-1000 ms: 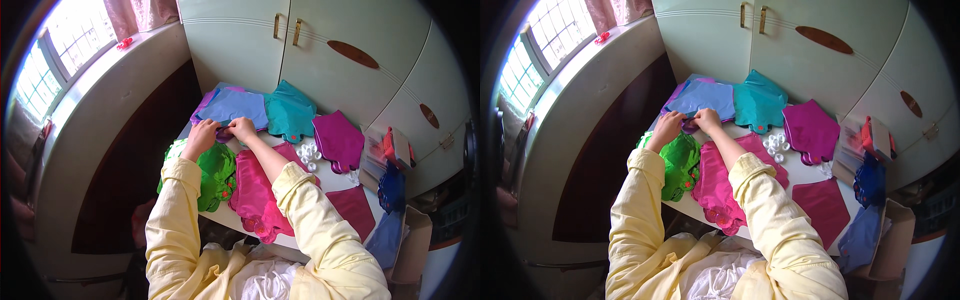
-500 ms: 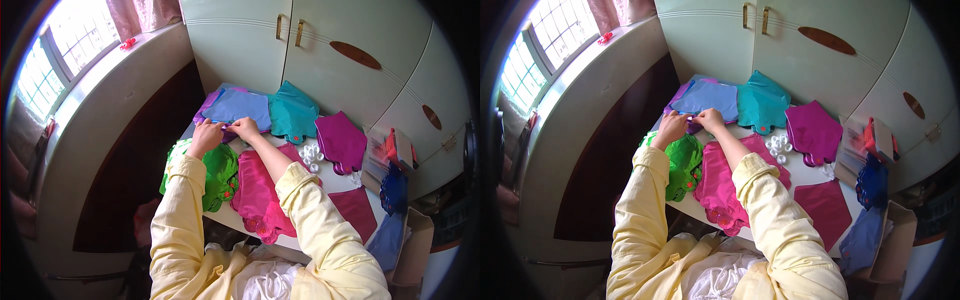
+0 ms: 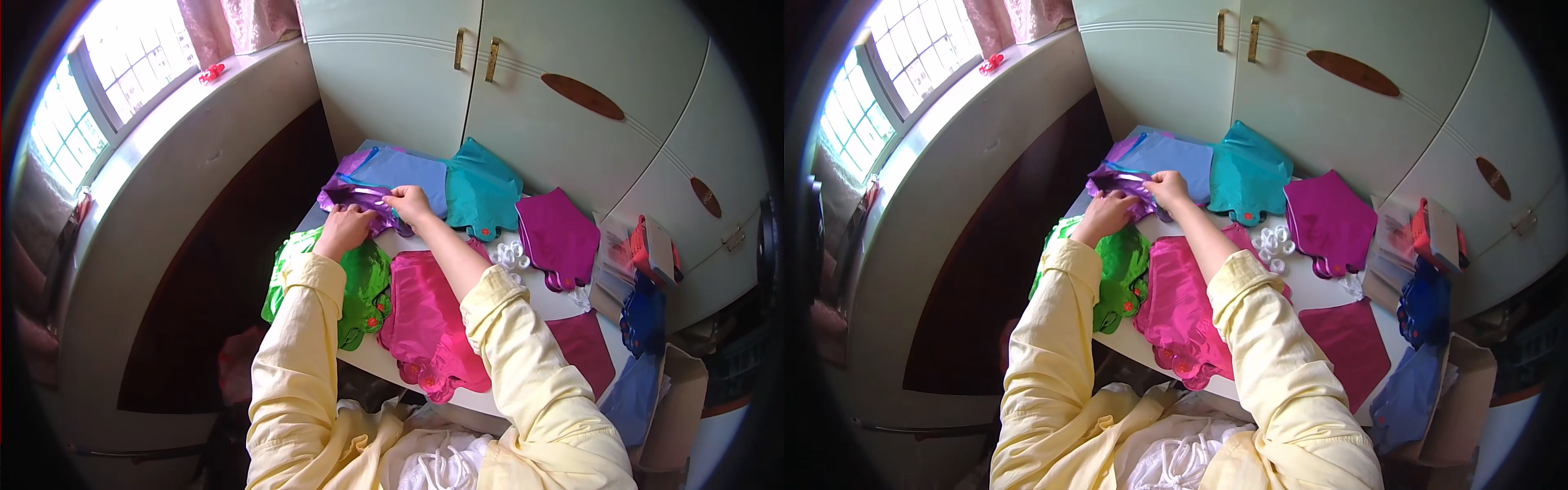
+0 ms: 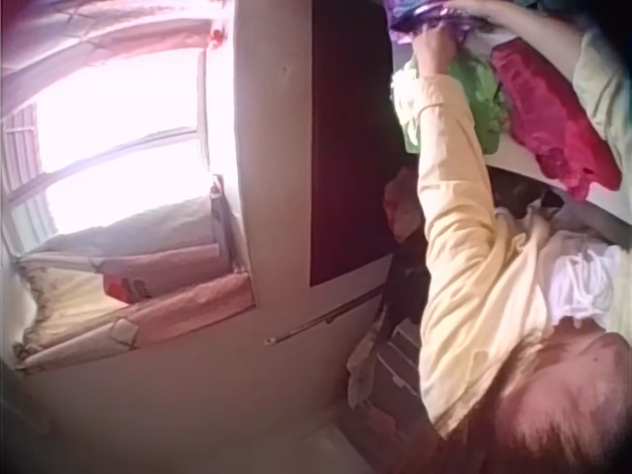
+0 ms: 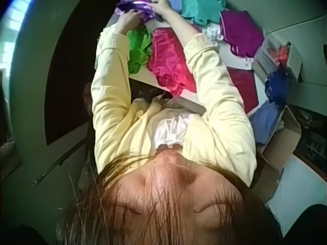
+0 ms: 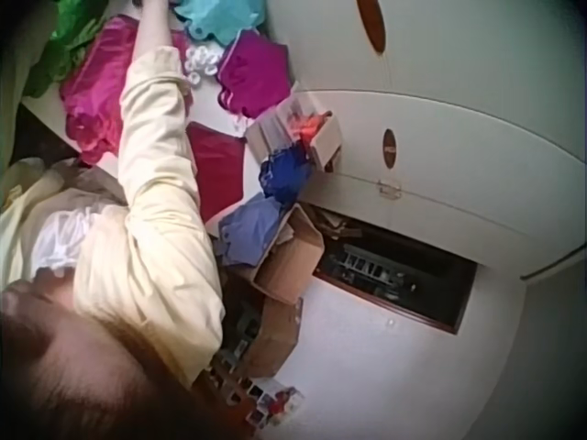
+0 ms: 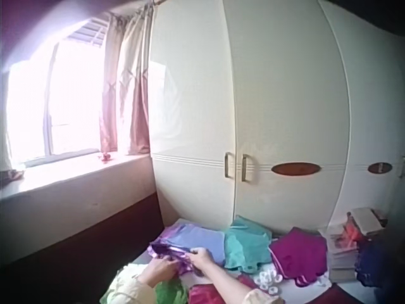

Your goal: Folding various colorful clothing items and placing them into cardboard packaging holders.

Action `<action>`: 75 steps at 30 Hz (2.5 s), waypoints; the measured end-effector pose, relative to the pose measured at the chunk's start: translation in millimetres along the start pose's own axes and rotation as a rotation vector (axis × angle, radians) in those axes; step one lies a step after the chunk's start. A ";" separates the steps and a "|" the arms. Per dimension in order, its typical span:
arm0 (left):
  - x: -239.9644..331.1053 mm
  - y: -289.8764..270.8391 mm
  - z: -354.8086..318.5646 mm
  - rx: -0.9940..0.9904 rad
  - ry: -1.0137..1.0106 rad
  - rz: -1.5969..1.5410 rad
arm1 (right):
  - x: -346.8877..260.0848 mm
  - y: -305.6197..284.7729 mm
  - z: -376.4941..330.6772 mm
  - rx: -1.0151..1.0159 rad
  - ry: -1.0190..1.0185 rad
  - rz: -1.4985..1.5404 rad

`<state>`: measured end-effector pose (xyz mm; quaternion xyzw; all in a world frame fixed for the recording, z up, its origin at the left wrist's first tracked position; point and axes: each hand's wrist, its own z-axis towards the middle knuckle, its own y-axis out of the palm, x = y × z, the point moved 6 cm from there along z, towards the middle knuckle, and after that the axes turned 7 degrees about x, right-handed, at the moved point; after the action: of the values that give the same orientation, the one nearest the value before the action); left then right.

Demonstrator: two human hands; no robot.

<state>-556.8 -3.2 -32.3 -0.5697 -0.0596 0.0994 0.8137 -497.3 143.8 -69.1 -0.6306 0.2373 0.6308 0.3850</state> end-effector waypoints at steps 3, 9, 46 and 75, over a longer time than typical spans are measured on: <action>-3.0 7.2 -0.1 -0.134 -0.096 0.011 | -7.4 -19.8 16.2 0.127 -0.023 0.008; -0.6 8.5 1.7 -0.278 -0.127 0.062 | -30.3 -99.6 60.4 0.436 0.001 0.245; -112.8 -18.7 -198.6 0.120 -0.563 -1.596 | -69.8 82.9 -275.8 -0.669 -1.431 -0.694; 20.6 -70.5 -244.0 -0.002 -0.465 0.168 | -99.4 10.4 -151.0 -0.150 -0.134 0.309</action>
<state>-478.8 -245.1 -50.4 -0.5352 -0.1977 0.2949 0.7665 -422.1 0.6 12.3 -0.5702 0.2572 0.7390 0.2503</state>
